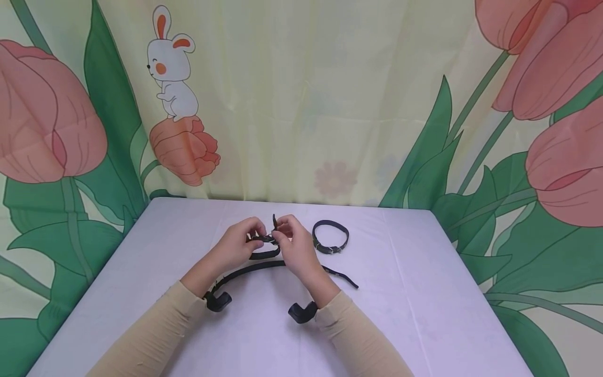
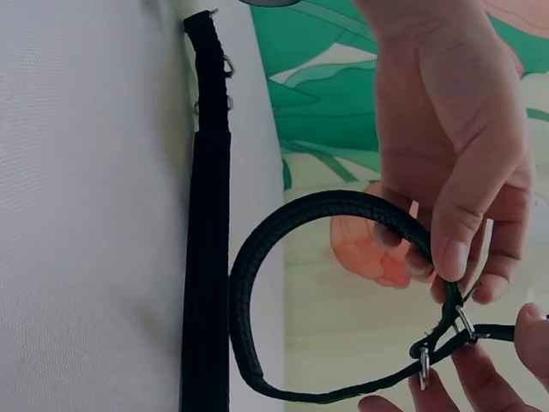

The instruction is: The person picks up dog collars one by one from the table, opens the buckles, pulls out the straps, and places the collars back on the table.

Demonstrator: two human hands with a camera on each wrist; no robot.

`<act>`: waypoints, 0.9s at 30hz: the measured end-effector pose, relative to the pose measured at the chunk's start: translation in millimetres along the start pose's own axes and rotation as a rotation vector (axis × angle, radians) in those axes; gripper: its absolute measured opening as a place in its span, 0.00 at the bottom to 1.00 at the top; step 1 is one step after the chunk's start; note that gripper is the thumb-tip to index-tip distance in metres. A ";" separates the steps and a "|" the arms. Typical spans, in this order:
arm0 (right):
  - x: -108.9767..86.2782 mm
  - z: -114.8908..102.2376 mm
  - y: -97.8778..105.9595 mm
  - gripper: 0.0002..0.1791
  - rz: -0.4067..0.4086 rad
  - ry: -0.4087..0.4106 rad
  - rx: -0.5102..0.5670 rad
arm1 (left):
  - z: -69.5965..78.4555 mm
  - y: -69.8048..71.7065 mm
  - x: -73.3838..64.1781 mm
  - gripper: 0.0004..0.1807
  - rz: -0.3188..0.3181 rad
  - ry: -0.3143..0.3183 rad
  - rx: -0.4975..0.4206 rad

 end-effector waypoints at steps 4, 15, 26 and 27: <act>-0.1 -1.2 -0.2 0.09 0.005 0.010 -0.001 | 2.7 1.6 -0.5 0.14 0.017 -0.004 -0.019; -3.2 -8.4 -5.6 0.09 -0.008 0.036 -0.057 | 3.7 6.0 -2.3 0.24 0.082 -0.001 0.021; -3.7 -7.1 -6.4 0.13 -0.042 0.048 0.008 | 6.7 15.7 -10.0 0.21 0.146 -0.039 -0.065; -3.8 -6.7 -6.3 0.15 -0.045 0.047 0.016 | 6.1 16.4 -10.5 0.22 0.149 -0.036 -0.074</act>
Point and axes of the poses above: each hand's wrist, its own x-axis towards the middle knuckle, its own y-axis out of the back of the hand, z = x × y, the point moved 10 cm from there along x, towards the middle knuckle, and after that the axes turned 9 degrees about -z, right-handed, at the moved point
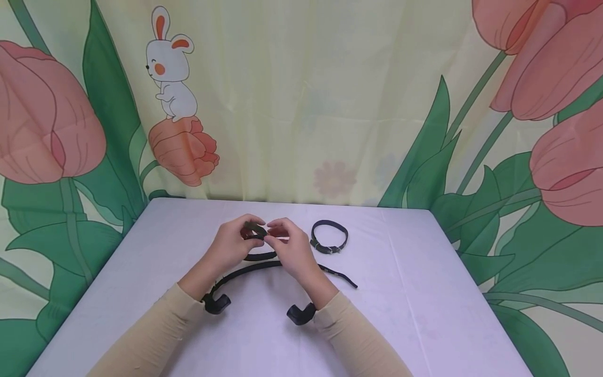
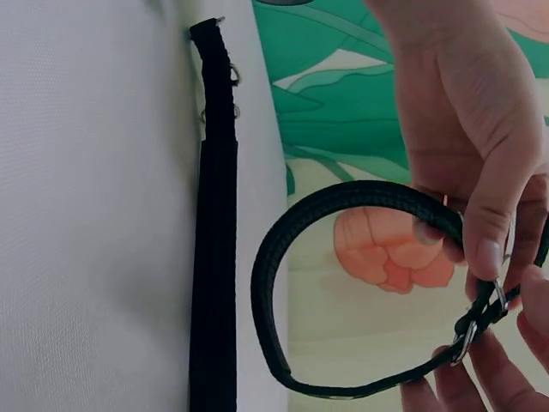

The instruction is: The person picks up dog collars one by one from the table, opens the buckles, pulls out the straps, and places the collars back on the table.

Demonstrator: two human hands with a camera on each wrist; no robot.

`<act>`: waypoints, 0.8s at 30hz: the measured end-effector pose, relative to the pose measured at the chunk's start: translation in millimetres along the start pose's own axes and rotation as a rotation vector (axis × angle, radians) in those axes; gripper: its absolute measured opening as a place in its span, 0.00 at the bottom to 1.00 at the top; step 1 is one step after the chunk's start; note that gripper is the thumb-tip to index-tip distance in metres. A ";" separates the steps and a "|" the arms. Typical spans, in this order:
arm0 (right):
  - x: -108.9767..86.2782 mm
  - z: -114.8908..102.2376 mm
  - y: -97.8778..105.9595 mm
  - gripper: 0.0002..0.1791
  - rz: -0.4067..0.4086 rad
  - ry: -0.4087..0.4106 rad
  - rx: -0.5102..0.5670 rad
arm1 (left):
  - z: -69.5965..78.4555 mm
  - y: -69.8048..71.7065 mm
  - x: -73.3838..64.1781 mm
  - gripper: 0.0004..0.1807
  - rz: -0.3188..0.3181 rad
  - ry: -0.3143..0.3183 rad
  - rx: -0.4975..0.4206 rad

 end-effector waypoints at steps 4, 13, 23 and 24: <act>-0.2 2.0 -0.7 0.22 -0.016 -0.009 0.023 | -2.2 3.7 -2.4 0.23 0.010 0.026 -0.046; -0.4 4.0 2.7 0.24 0.007 -0.010 -0.074 | -3.0 8.7 -4.3 0.23 0.039 0.042 -0.085; -1.9 4.1 7.9 0.23 0.038 -0.032 -0.109 | -6.2 13.3 -5.6 0.24 0.052 0.079 -0.124; -1.9 4.3 9.0 0.23 0.044 -0.033 -0.114 | -6.7 14.3 -5.6 0.24 0.058 0.081 -0.127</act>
Point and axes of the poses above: each hand's wrist, its own x-axis towards the middle knuckle, its own y-axis out of the back of the hand, z = x × y, the point moved 10 cm from there along x, towards the middle knuckle, and after that the axes turned 9 degrees about -z, right-handed, at the moved point
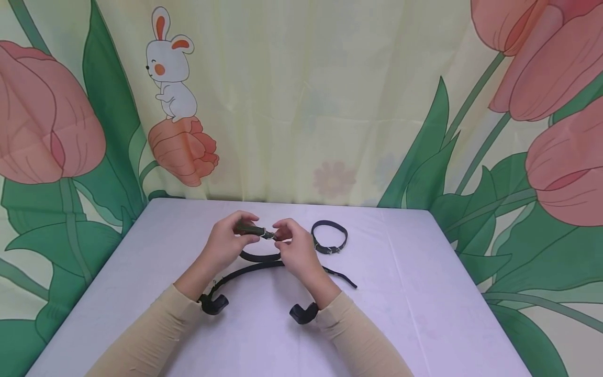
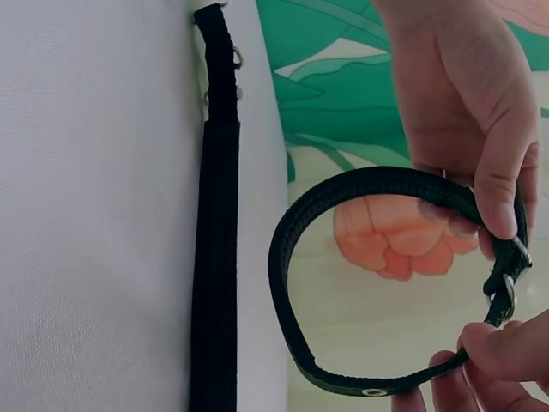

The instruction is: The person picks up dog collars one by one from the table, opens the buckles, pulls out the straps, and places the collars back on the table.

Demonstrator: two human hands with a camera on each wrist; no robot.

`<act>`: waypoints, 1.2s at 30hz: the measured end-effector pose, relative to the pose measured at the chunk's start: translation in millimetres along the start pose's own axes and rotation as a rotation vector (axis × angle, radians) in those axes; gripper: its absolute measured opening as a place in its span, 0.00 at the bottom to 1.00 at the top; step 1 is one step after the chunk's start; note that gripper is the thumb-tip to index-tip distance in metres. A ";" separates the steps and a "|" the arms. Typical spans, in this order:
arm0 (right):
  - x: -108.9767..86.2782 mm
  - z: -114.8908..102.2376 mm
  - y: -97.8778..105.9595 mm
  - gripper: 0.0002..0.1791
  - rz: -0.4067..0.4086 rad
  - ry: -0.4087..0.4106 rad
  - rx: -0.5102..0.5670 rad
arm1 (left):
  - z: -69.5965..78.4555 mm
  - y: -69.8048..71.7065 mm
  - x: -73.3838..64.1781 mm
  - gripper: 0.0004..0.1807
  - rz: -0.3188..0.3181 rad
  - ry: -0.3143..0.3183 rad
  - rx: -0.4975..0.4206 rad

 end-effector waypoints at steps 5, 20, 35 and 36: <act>0.3 1.5 5.1 0.22 0.036 -0.003 -0.025 | -2.2 7.5 -0.3 0.22 0.019 -0.001 -0.013; 0.3 10.5 9.4 0.20 0.019 -0.056 -0.047 | 1.0 11.5 -1.8 0.15 -0.003 -0.032 0.087; 0.2 -6.4 3.5 0.11 0.000 -0.031 -0.115 | 14.4 -9.6 -1.5 0.15 -0.086 -0.111 0.181; 0.0 -7.7 3.4 0.11 0.003 -0.023 -0.116 | 15.8 -11.3 -1.5 0.16 -0.099 -0.114 0.187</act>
Point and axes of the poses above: each hand's wrist, its own x-axis towards the middle knuckle, its own y-axis out of the back of the hand, z = x × y, the point moved 10 cm from there along x, towards the middle knuckle, and after that the axes turned 9 degrees about -z, right-handed, at the moved point
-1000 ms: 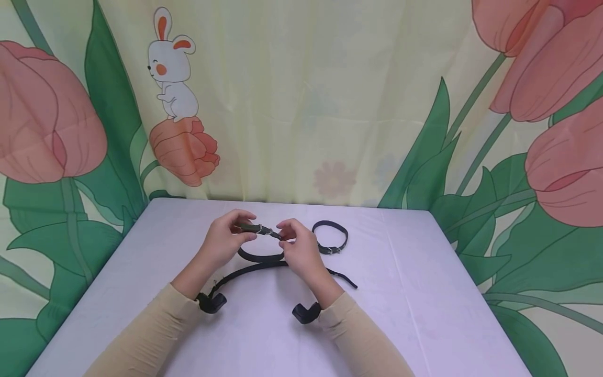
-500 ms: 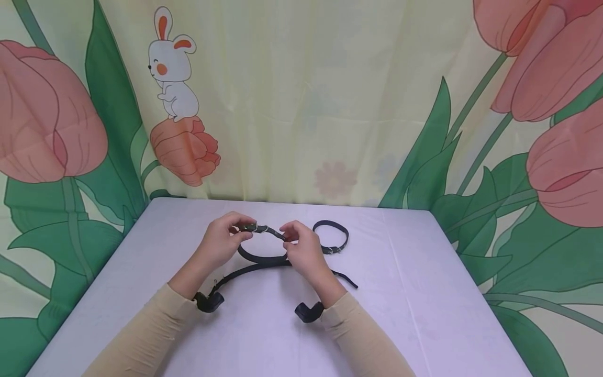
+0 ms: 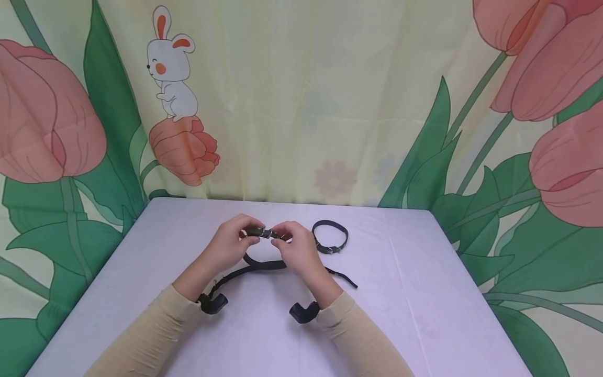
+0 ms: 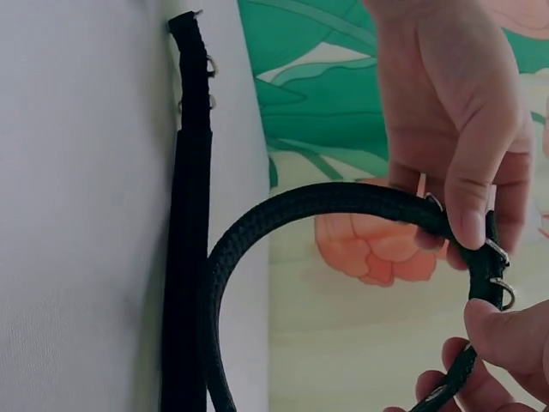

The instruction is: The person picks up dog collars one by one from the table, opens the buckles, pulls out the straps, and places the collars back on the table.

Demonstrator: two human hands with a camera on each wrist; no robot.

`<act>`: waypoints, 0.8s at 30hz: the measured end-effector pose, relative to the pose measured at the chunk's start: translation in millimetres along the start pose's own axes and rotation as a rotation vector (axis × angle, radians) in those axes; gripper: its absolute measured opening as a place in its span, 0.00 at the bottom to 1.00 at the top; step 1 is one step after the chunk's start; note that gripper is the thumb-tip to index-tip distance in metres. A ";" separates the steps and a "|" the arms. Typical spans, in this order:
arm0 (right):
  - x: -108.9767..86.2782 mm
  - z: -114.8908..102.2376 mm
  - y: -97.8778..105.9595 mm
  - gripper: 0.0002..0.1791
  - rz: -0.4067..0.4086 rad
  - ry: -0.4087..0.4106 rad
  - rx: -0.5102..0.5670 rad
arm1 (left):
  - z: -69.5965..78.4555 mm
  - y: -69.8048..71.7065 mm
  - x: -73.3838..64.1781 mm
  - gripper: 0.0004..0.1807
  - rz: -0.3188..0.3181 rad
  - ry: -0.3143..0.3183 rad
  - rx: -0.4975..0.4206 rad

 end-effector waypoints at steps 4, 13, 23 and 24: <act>-0.6 -3.3 -1.4 0.13 0.005 0.030 0.011 | 6.0 -2.5 0.4 0.17 -0.021 -0.023 0.029; -3.0 -7.4 2.1 0.13 0.017 0.049 0.033 | 12.0 8.1 -2.4 0.14 0.041 -0.050 0.091; -3.7 2.1 13.0 0.12 0.050 -0.016 0.051 | 10.4 19.6 -6.8 0.18 0.071 -0.071 0.102; -3.6 3.3 13.9 0.12 0.056 -0.019 0.050 | 10.0 20.1 -7.0 0.18 0.069 -0.070 0.099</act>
Point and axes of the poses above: each hand's wrist, its own x-axis towards the middle knuckle, its own y-axis out of the back of the hand, z = x × y, the point moved 10 cm from there along x, towards the middle knuckle, and after that the axes turned 9 degrees about -z, right-handed, at the moved point
